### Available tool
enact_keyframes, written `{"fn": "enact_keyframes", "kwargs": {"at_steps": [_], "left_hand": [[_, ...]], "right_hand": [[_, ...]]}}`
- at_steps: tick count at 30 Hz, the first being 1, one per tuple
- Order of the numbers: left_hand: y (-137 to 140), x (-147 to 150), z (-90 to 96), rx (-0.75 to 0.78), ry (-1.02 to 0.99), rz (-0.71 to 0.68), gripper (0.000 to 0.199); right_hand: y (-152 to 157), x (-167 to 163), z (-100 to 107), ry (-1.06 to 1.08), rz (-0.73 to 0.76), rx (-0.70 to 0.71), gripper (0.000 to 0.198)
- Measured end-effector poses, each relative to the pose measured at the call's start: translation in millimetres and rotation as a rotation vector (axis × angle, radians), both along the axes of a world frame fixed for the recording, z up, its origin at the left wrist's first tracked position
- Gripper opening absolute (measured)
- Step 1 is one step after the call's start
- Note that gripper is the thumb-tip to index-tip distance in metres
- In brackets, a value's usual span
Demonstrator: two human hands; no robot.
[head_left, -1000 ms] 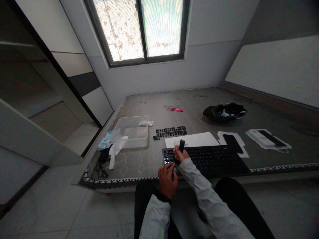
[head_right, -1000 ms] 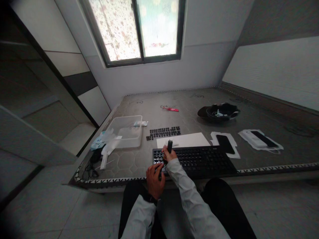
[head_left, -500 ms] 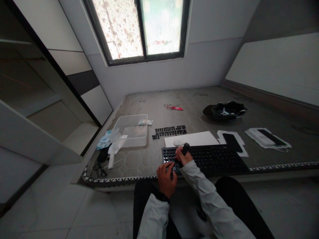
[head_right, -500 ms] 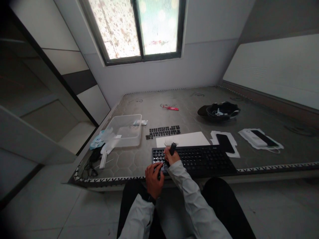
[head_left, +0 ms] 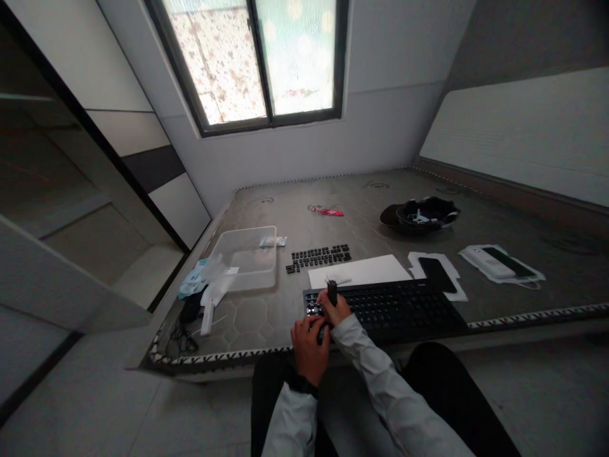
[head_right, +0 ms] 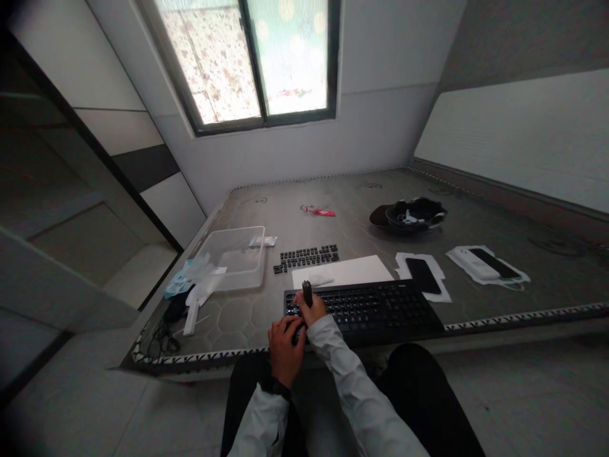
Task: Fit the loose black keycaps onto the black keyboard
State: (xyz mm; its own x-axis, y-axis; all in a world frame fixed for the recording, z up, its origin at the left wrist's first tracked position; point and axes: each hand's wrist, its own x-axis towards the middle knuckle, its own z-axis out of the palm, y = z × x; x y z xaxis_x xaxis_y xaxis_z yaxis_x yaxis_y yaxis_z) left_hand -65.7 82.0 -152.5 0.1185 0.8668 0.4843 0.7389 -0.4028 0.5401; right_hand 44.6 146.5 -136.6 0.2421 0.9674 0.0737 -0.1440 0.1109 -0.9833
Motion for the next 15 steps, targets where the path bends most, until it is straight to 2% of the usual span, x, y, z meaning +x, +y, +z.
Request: {"fn": "enact_keyframes", "kwargs": {"at_steps": [5,11,15], "left_hand": [[5,4,9.4,-0.07,-0.003,-0.053,0.021],[9,4,9.9,-0.096,-0.068,-0.089,0.019],[8,3,14.4,-0.102,-0.091,-0.11,0.022]], "right_hand": [[-3,2,0,0.0,-0.119,0.035,0.054],[-16,4,-4,-0.036,-0.034,0.132,0.052],[-25,2,-5,-0.032,-0.107,0.17,0.049]]}}
